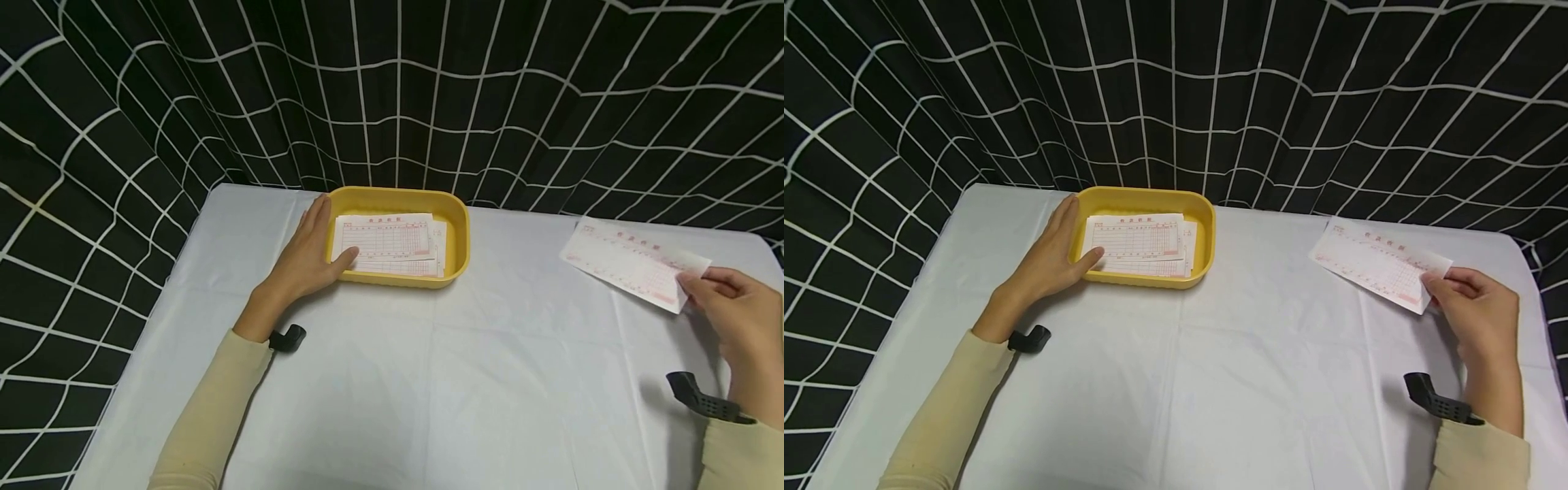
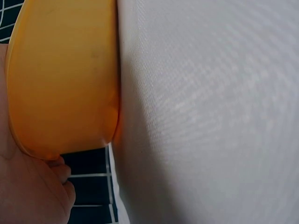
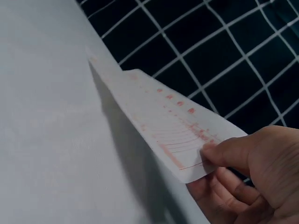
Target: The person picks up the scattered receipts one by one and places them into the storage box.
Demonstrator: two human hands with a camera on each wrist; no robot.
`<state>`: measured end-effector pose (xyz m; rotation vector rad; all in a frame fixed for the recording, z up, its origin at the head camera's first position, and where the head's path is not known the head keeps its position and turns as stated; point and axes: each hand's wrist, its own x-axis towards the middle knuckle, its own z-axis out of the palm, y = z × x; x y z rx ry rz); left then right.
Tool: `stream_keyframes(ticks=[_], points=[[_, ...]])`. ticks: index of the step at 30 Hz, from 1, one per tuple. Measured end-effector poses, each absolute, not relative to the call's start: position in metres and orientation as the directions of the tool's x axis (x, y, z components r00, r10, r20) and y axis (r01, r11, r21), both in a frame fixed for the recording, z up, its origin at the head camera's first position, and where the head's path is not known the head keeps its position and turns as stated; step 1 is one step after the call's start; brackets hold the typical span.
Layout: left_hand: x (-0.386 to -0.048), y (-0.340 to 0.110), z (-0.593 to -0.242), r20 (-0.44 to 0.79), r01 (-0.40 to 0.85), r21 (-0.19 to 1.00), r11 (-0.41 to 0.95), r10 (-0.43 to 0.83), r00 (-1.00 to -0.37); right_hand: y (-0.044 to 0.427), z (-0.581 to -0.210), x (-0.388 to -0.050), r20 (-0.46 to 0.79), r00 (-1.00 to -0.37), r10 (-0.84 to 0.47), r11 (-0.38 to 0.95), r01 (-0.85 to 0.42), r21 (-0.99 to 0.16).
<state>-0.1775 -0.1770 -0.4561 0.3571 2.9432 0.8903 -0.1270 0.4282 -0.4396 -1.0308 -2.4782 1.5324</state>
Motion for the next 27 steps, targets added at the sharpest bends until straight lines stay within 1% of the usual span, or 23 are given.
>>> stream_keyframes(ticks=[7, 16, 22, 25, 27], points=[[-0.177, -0.177, -0.456, 0.02, 0.205, 0.548, 0.811, 0.232, -0.972, 0.406, -0.429, -0.123, -0.288, -0.799, 0.528, 0.29, 0.488, -0.823], [-0.178, -0.176, -0.457, 0.041, 0.223, 0.543, 0.81, 0.24, -0.97, 0.371, -0.408, -0.126, -0.21, -0.838, 0.504, 0.344, 0.418, -0.841], [-0.178, -0.177, -0.457, 0.04, 0.221, 0.54, 0.812, 0.238, -0.97, 0.357, -0.401, -0.129, -0.16, -0.879, 0.45, 0.315, 0.324, -0.892], [-0.178, -0.177, -0.456, 0.038, 0.222, 0.544, 0.809, 0.241, -0.97, 0.35, -0.399, -0.132, -0.152, -0.902, 0.404, 0.254, 0.271, -0.929], [-0.178, -0.177, -0.456, 0.036, 0.223, 0.545, 0.808, 0.243, -0.969, 0.344, -0.399, -0.133, -0.157, -0.915, 0.371, 0.239, 0.258, -0.936]])
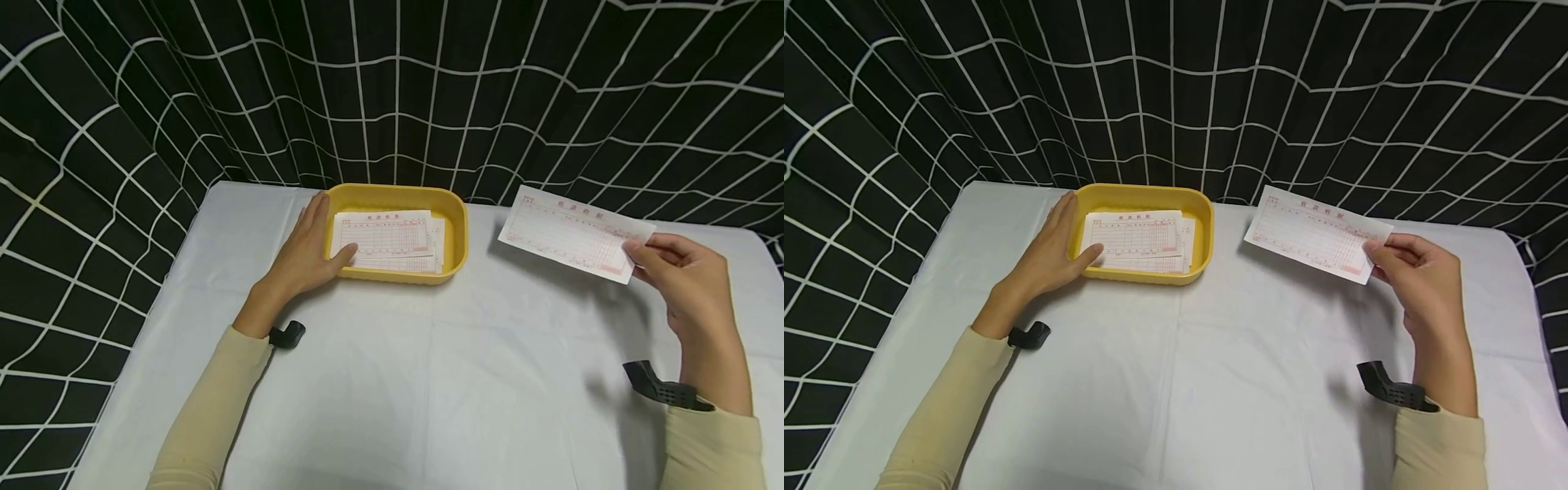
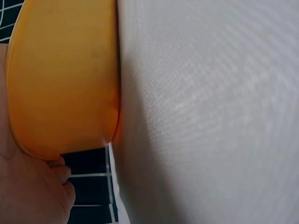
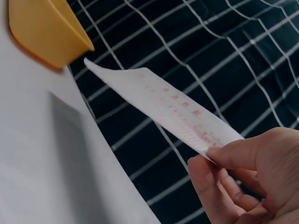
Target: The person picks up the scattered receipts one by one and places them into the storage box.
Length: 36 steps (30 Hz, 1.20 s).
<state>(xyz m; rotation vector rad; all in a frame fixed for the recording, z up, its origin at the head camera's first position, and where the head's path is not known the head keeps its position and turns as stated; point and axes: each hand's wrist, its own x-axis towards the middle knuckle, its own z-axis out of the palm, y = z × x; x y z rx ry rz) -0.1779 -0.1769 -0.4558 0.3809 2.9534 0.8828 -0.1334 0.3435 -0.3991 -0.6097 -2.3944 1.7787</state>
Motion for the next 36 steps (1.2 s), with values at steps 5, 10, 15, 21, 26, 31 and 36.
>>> stream_keyframes(ticks=[5, 10, 15, 21, 26, 31, 36], points=[[-0.178, -0.176, -0.456, 0.03, 0.219, 0.544, 0.81, 0.242, -0.97, 0.327, -0.397, -0.14, -0.138, -0.947, 0.29, 0.197, 0.2, -0.96], [-0.177, -0.176, -0.457, 0.024, 0.214, 0.54, 0.814, 0.24, -0.971, 0.31, -0.392, -0.148, -0.111, -0.964, 0.241, 0.217, 0.165, -0.962], [-0.178, -0.175, -0.456, 0.032, 0.223, 0.542, 0.81, 0.246, -0.969, 0.294, -0.386, -0.157, -0.117, -0.972, 0.204, 0.277, 0.172, -0.945], [-0.177, -0.174, -0.454, 0.028, 0.226, 0.543, 0.808, 0.252, -0.967, 0.274, -0.385, -0.165, -0.101, -0.985, 0.139, 0.322, 0.141, -0.936], [-0.178, -0.174, -0.454, 0.033, 0.231, 0.536, 0.812, 0.253, -0.967, 0.254, -0.389, -0.171, -0.099, -0.992, 0.082, 0.399, 0.124, -0.908], [-0.178, -0.173, -0.454, 0.031, 0.223, 0.542, 0.811, 0.245, -0.969, 0.24, -0.39, -0.175, -0.101, -0.994, 0.047, 0.421, 0.112, -0.9], [-0.177, -0.175, -0.453, 0.021, 0.207, 0.544, 0.813, 0.233, -0.972, 0.227, -0.389, -0.182, -0.102, -0.995, 0.016, 0.411, 0.1, -0.906]])
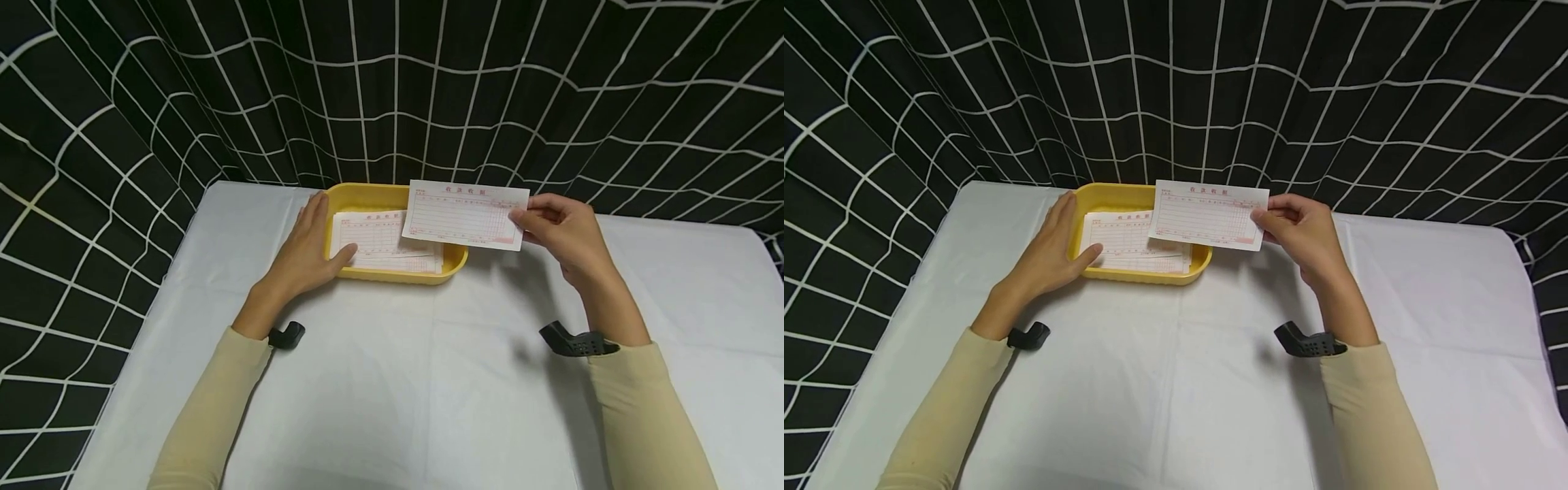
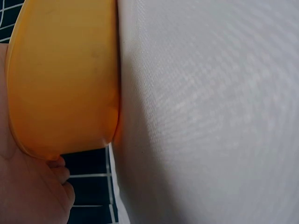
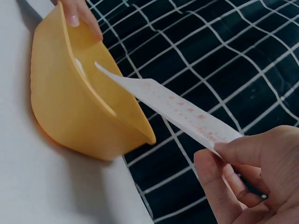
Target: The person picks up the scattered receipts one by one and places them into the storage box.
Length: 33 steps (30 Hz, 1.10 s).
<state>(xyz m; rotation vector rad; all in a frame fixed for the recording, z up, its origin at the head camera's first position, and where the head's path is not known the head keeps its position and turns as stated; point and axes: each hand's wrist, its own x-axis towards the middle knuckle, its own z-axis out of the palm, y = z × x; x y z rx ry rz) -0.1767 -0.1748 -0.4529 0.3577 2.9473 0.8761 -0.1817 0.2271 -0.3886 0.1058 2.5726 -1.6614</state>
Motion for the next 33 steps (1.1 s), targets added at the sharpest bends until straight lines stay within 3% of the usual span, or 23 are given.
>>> stream_keyframes(ticks=[12, 24, 33], points=[[-0.18, -0.178, -0.451, 0.044, 0.227, 0.54, 0.81, 0.242, -0.969, 0.174, -0.391, -0.194, -0.12, -0.99, -0.072, 0.391, 0.082, -0.917], [-0.178, -0.175, -0.455, 0.048, 0.243, 0.536, 0.808, 0.259, -0.965, 0.144, -0.404, -0.194, 0.039, -0.996, -0.082, 0.604, -0.081, -0.793], [-0.179, -0.178, -0.456, 0.047, 0.25, 0.528, 0.811, 0.266, -0.963, 0.14, -0.402, -0.193, 0.105, -0.989, -0.104, 0.617, -0.147, -0.773]])
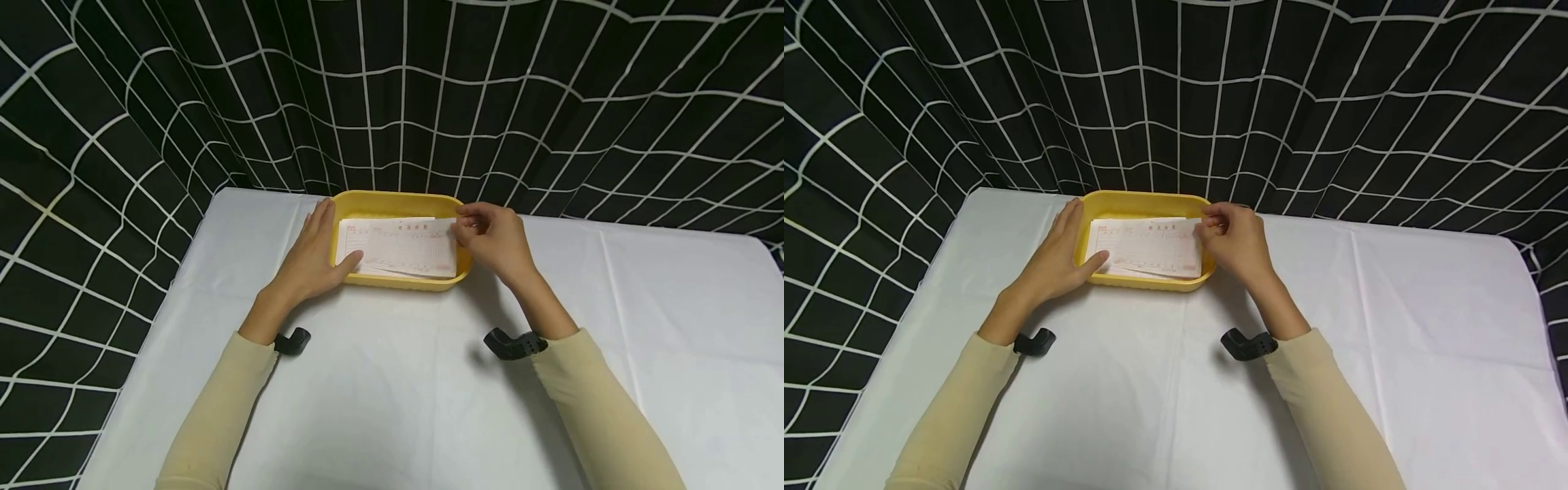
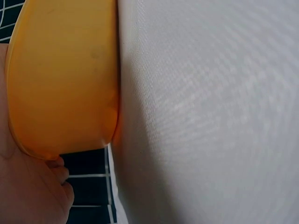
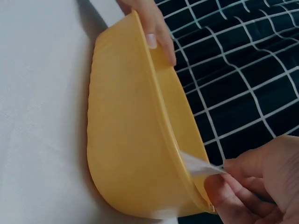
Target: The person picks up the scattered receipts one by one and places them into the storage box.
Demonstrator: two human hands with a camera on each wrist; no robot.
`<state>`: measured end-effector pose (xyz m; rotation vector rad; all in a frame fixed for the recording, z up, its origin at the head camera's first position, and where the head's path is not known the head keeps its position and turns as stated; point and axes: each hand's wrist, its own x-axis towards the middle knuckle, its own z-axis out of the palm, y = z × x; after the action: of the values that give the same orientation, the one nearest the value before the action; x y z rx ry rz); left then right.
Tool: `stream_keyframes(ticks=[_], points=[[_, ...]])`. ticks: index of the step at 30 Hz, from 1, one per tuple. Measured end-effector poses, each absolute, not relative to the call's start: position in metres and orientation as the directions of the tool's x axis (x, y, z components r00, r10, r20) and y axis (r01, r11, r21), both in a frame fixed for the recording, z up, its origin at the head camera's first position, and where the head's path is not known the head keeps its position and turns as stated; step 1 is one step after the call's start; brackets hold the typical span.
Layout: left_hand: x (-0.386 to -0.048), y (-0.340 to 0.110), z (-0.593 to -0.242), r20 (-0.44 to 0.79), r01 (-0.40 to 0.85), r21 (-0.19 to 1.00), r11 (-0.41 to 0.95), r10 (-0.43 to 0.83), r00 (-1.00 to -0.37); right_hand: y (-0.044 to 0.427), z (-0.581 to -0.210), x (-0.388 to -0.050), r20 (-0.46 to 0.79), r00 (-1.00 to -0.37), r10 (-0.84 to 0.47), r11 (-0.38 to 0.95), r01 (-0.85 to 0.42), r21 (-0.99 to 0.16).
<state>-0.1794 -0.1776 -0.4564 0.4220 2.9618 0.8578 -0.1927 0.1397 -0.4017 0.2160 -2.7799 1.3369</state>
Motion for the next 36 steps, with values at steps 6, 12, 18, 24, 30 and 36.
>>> stream_keyframes(ticks=[6, 12, 18, 24, 30, 36], points=[[-0.178, -0.178, -0.46, 0.019, 0.222, 0.539, 0.812, 0.253, -0.967, 0.147, -0.405, -0.189, 0.126, -0.989, -0.082, 0.576, -0.15, -0.803], [-0.18, -0.175, -0.462, 0.014, 0.222, 0.543, 0.81, 0.256, -0.967, 0.158, -0.403, -0.177, 0.168, -0.985, 0.028, 0.555, -0.125, -0.822], [-0.18, -0.172, -0.465, 0.017, 0.221, 0.548, 0.807, 0.254, -0.967, 0.182, -0.416, -0.155, 0.205, -0.971, 0.125, 0.552, -0.103, -0.827], [-0.178, -0.169, -0.466, 0.027, 0.239, 0.548, 0.802, 0.268, -0.963, 0.209, -0.438, -0.135, 0.176, -0.963, 0.205, 0.551, -0.035, -0.834], [-0.177, -0.172, -0.459, 0.037, 0.241, 0.537, 0.809, 0.263, -0.964, 0.227, -0.439, -0.133, 0.209, -0.947, 0.244, 0.553, -0.041, -0.832], [-0.177, -0.177, -0.455, 0.051, 0.243, 0.534, 0.81, 0.256, -0.965, 0.229, -0.437, -0.139, 0.22, -0.941, 0.257, 0.554, -0.043, -0.832]])
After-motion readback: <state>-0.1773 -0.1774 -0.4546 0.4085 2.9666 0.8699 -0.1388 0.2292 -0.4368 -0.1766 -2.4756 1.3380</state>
